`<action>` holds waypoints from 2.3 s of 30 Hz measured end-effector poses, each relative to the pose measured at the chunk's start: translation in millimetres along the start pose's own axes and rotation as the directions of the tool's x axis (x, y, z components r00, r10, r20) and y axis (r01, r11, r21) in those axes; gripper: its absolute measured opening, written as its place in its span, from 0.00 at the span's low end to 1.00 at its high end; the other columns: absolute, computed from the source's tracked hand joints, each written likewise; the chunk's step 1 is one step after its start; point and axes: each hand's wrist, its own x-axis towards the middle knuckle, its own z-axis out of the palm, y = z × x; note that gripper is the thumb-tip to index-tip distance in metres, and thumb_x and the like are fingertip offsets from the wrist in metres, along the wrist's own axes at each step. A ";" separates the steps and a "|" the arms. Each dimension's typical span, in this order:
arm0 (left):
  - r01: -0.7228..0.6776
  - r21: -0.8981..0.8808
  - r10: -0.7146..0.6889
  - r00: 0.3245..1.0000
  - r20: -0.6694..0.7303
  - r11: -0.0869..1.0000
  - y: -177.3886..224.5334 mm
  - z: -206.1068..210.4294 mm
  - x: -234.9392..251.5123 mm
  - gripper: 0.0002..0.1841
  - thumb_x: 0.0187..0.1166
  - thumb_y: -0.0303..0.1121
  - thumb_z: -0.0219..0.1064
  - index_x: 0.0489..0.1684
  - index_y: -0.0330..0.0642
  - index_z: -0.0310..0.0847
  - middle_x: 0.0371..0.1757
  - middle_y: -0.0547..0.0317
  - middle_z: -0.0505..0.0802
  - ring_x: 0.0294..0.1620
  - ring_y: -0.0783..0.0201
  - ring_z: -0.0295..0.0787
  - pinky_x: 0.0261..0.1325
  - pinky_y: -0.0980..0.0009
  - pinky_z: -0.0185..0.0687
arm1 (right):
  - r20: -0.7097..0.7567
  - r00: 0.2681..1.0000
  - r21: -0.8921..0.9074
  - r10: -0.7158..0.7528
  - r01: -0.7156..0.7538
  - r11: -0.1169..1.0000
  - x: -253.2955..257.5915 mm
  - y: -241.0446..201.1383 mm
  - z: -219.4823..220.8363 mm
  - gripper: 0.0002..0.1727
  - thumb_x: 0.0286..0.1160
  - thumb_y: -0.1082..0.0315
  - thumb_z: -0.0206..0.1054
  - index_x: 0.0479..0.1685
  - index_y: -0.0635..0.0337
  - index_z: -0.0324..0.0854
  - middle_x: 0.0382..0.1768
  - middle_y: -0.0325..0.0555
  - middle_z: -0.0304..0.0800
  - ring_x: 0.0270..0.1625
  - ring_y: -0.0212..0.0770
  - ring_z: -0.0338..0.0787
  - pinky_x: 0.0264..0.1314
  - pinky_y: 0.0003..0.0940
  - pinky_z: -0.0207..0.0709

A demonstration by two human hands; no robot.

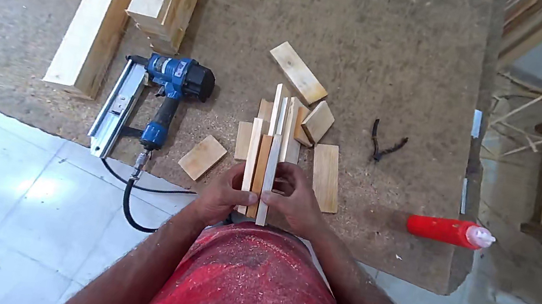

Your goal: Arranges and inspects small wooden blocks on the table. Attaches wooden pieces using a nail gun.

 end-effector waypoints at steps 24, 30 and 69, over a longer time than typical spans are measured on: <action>-0.022 0.091 0.025 0.999 -0.034 0.996 -2.6 3.7 -11.5 0.43 0.54 0.30 0.82 0.80 0.47 0.71 0.64 0.48 0.90 0.60 0.55 0.91 0.61 0.55 0.90 | 0.071 0.997 0.148 0.016 -0.026 0.989 5.5 5.4 7.9 0.59 0.49 0.70 0.83 0.91 0.51 0.51 0.61 0.53 0.89 0.56 0.46 0.94 0.60 0.42 0.90; -0.017 0.150 0.024 0.999 -0.044 0.989 -4.2 3.7 -8.9 0.47 0.52 0.29 0.82 0.83 0.49 0.69 0.67 0.49 0.89 0.63 0.53 0.90 0.62 0.54 0.89 | 0.016 1.000 0.153 -0.016 0.014 0.988 6.4 10.9 11.9 0.60 0.44 0.71 0.82 0.89 0.52 0.52 0.61 0.52 0.88 0.55 0.45 0.93 0.57 0.42 0.90; 0.104 0.136 -0.104 0.995 -0.009 0.985 33.0 30.7 -1.1 0.32 0.63 0.36 0.77 0.72 0.39 0.77 0.51 0.47 0.94 0.48 0.56 0.94 0.53 0.55 0.92 | 0.033 0.992 -0.334 -0.118 0.123 0.935 -17.3 -32.2 -21.8 0.58 0.56 0.33 0.80 0.90 0.48 0.61 0.77 0.41 0.81 0.74 0.39 0.84 0.74 0.46 0.83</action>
